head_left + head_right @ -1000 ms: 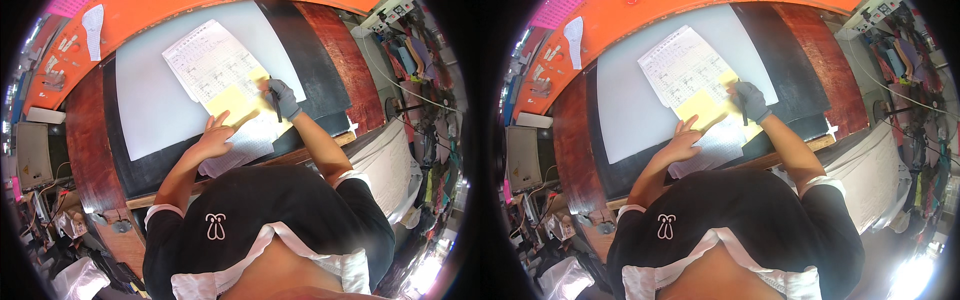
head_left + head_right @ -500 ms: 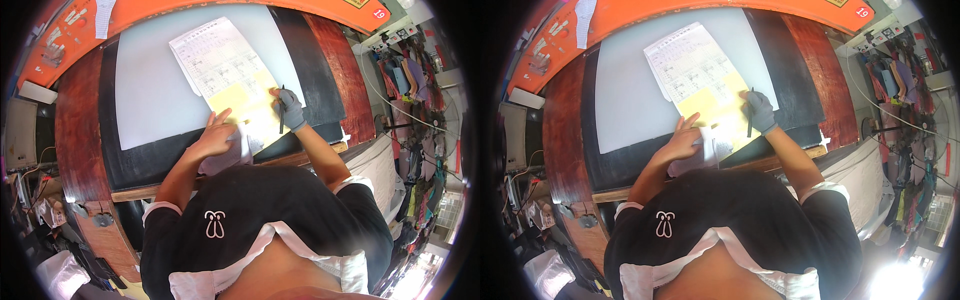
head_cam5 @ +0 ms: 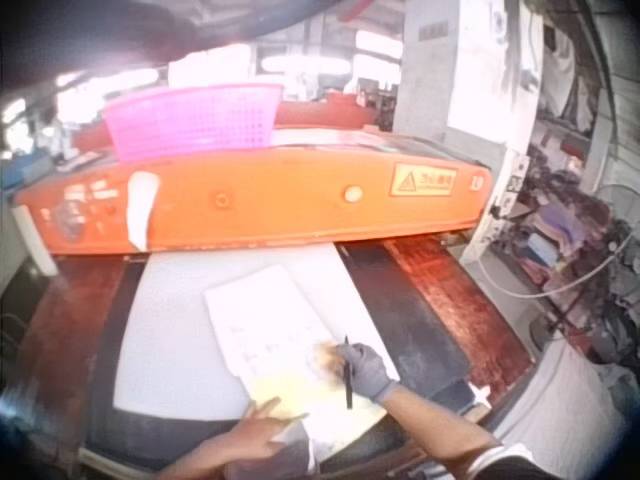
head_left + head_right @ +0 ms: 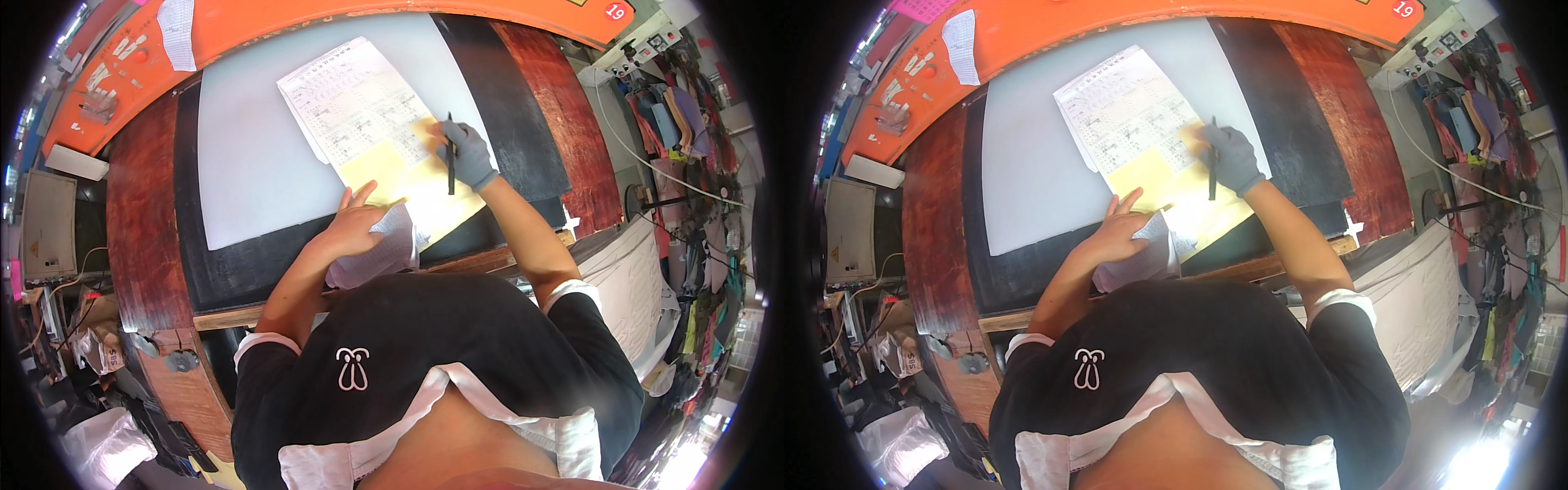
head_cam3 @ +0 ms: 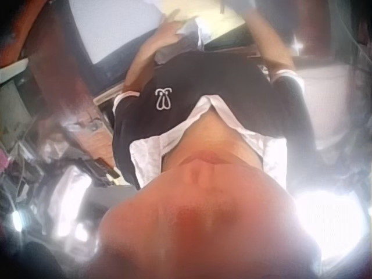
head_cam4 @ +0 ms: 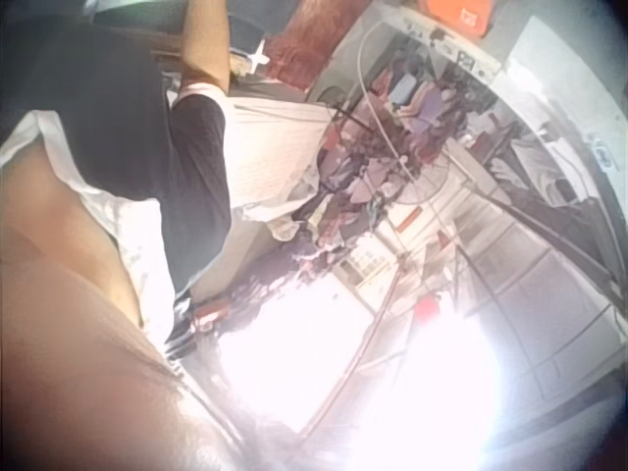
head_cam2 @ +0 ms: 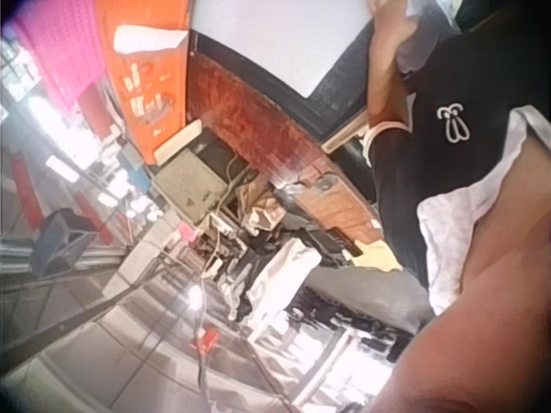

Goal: The person writes on a multi-part form with a black pen, flips pages, and continues writing. They briefly walk through a workshop area carrying the form and pen, then return to the table to resume writing.

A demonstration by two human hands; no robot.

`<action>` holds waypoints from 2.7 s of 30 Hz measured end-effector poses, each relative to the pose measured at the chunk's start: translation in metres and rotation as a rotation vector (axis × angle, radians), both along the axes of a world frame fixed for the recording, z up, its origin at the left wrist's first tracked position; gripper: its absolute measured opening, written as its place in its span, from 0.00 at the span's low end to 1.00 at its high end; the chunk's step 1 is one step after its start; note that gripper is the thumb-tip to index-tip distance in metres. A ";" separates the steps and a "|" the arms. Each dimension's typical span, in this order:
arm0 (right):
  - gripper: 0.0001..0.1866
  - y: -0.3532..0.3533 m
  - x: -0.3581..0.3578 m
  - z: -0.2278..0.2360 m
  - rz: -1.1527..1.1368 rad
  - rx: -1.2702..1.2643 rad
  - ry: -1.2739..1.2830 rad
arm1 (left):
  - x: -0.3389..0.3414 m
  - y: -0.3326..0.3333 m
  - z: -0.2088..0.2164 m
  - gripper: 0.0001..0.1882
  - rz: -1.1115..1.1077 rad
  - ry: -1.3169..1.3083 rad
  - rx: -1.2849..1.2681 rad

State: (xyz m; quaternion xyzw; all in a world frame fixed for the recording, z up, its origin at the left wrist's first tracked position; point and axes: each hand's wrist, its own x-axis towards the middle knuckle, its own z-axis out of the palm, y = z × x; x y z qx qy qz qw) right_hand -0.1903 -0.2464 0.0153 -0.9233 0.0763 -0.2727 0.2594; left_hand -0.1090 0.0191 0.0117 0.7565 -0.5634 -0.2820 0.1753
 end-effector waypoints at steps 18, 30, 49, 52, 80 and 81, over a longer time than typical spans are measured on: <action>0.17 0.005 0.020 -0.011 0.140 -0.034 0.055 | 0.040 0.021 0.003 0.25 0.147 0.690 -0.215; 0.15 0.009 0.022 -0.012 0.092 -0.037 0.014 | 0.059 -0.020 0.009 0.23 0.843 1.315 -0.564; 0.05 0.026 0.054 0.016 0.227 1.033 0.207 | 0.057 -0.021 -0.015 0.23 0.835 1.172 -0.683; 0.07 0.037 0.060 0.010 0.237 1.299 0.166 | 0.058 -0.019 -0.015 0.24 0.811 1.210 -0.678; 0.08 0.050 0.062 0.007 0.095 1.547 0.114 | 0.061 -0.011 -0.020 0.22 0.811 1.316 -0.696; 0.08 0.052 0.062 0.007 0.175 1.288 0.141 | 0.061 -0.010 -0.020 0.22 0.810 1.330 -0.683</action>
